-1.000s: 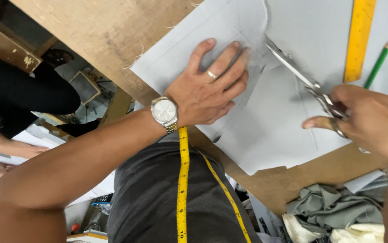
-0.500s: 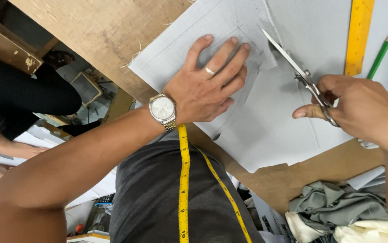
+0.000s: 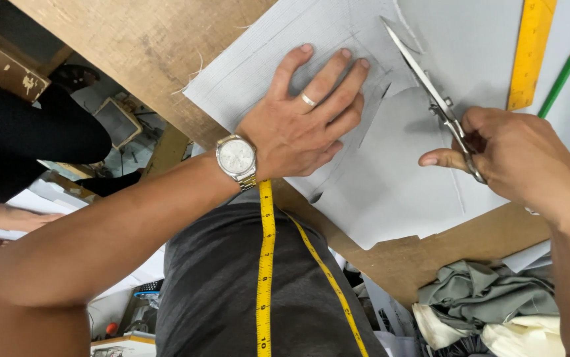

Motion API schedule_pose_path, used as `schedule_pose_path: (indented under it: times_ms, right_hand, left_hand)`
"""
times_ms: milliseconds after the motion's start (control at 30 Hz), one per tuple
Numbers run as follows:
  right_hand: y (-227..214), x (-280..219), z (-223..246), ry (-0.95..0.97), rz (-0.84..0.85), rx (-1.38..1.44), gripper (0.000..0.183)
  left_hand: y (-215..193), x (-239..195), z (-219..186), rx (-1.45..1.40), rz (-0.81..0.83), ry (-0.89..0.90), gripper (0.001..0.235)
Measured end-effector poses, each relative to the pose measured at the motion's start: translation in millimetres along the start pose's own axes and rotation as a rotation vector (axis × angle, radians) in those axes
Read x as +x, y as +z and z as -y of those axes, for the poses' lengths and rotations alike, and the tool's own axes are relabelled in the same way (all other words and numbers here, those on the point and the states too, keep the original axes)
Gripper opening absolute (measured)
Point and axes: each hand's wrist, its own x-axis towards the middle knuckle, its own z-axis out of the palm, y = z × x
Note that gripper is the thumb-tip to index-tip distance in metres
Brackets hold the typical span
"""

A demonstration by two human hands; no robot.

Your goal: Tracing a pattern onto fabric with a ruler and pencil and then cutting it out with scissors.

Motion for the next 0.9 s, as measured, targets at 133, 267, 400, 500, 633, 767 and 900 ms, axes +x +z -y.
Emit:
schedule_pose_path:
  times_ms: [133,267,400,500,633,767,900]
  right_hand:
    - [2,-1,-6,-0.028,-0.020,-0.076,0.079]
    - [-2,-4,2,-0.014,-0.038,-0.089,0.085]
    - [-14,-7,16,0.119,0.137,-0.024,0.075]
    - [-13,-9,34,0.145,0.146,0.032,0.073]
    - [3,-6,54,0.164,0.062,0.044,0.086]
    - [16,-6,72,0.143,0.001,0.126,0.087]
    - [28,-3,84,0.137,-0.029,0.260,0.084]
  left_hand:
    - [1,0,1,-0.007,-0.011,0.004,0.080]
    - [1,0,0,-0.004,-0.014,0.008,0.081]
    - [0,0,2,0.007,-0.027,0.002,0.084]
    - [1,0,0,0.006,-0.022,0.008,0.085]
    - [-4,2,1,-0.002,-0.007,0.007,0.084]
    - [-5,3,3,-0.004,-0.019,0.034,0.082]
    - [-6,4,2,-0.013,-0.012,0.020,0.082]
